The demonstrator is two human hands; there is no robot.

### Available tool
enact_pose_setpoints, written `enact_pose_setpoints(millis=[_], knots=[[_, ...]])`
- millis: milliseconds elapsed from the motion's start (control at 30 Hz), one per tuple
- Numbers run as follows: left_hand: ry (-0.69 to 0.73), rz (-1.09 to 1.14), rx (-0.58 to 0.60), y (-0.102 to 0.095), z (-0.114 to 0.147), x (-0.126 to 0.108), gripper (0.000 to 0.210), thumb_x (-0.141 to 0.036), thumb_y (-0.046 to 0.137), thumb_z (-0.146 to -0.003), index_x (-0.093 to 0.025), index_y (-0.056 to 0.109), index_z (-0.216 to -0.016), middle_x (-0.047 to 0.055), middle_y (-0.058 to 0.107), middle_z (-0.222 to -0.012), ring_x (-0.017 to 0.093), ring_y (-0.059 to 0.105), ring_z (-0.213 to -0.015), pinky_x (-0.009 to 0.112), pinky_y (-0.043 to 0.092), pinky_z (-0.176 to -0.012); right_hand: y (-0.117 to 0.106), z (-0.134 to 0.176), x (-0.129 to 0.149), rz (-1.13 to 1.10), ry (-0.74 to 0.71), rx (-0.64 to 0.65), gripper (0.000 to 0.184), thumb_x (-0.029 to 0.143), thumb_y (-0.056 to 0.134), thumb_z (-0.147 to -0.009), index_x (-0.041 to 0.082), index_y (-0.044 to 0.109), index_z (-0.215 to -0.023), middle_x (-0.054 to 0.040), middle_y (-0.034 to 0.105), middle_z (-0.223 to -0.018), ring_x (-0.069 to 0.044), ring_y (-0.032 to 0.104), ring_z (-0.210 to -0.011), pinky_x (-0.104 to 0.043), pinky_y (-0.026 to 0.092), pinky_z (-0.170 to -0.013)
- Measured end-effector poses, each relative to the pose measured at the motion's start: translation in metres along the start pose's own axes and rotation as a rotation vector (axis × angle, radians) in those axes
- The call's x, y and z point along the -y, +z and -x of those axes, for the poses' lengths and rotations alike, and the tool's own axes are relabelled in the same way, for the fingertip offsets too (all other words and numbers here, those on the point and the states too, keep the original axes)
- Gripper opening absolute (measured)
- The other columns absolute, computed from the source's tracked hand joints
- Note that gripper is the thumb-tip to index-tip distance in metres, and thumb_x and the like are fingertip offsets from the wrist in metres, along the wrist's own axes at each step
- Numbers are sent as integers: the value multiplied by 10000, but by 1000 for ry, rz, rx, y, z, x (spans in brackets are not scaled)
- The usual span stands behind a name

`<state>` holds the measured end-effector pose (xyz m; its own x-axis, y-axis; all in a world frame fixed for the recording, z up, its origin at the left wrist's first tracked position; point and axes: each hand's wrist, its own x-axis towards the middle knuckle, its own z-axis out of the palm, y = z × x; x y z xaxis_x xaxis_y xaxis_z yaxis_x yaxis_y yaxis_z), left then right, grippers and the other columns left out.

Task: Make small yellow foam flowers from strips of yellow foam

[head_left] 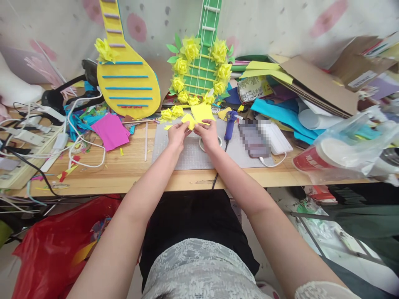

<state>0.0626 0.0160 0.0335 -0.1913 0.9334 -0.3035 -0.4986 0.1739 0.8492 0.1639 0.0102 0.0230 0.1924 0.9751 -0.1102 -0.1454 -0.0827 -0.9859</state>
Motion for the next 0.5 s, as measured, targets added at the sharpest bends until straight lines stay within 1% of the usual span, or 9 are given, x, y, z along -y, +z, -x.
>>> enact_pose_setpoints(millis=[33,100,167,200,233,300,367,433,500], knots=[[13,-11,-7,-3,-2,-3,111,-75,637,-775,-137,620,-685,-23,655,-625,99,668,-691,303,541,-885,-10,2,5,195,-48,35,272,208,585,-783,236,364,-938,9,609,-910,-117,632,-837,-305,508,-859],[32,-30,-14,-11,-7,-10,93,-80,648,-773,-132,621,-701,-20,666,-645,93,660,-663,315,546,-873,-31,8,17,703,-159,115,214,210,590,-793,211,445,-951,-40,648,-964,-168,643,-895,-346,481,-895],[41,-53,-21,-17,-11,-18,102,-83,658,-767,-131,611,-691,-23,660,-625,81,643,-624,306,550,-859,-48,16,26,1176,-189,209,196,186,581,-803,167,518,-988,-127,652,-1089,-252,627,-1026,-387,462,-916],[46,-62,-13,-20,-13,-21,99,-84,662,-764,-131,611,-694,-23,662,-625,78,641,-618,300,550,-856,-53,20,29,1339,-192,257,209,192,567,-820,135,541,-1020,-174,632,-1158,-286,610,-1079,-393,459,-918],[52,-67,-9,-22,-13,-24,98,-83,665,-760,-132,611,-695,-23,665,-625,77,639,-612,295,552,-850,-55,23,30,1450,-200,292,237,211,543,-846,107,553,-1059,-198,623,-1182,-304,598,-1111,-390,456,-922],[55,-65,4,-23,-13,-27,93,-77,659,-763,-132,613,-704,-21,675,-636,74,639,-607,289,555,-845,-54,27,30,1586,-220,353,335,286,545,-867,61,558,-1114,-230,613,-1197,-329,589,-1129,-384,457,-914],[46,-50,19,-23,-11,-28,88,-73,644,-777,-133,617,-717,-19,684,-648,70,639,-606,282,556,-845,-49,26,29,1636,-214,376,390,342,547,-876,42,565,-1125,-245,622,-1175,-335,605,-1104,-379,467,-881],[24,-24,30,-24,-9,-28,86,-70,628,-792,-135,620,-736,-19,689,-657,67,643,-614,272,556,-849,-46,22,29,1625,-185,365,335,320,535,-881,55,586,-1080,-250,635,-1155,-335,621,-1078,-376,471,-842],[-4,23,27,-27,-10,-30,93,-70,609,-812,-142,622,-755,-20,693,-665,69,650,-628,263,558,-853,-47,16,31,1515,-136,334,223,278,544,-864,97,601,-982,-224,661,-1107,-322,635,-1045,-368,468,-814]])
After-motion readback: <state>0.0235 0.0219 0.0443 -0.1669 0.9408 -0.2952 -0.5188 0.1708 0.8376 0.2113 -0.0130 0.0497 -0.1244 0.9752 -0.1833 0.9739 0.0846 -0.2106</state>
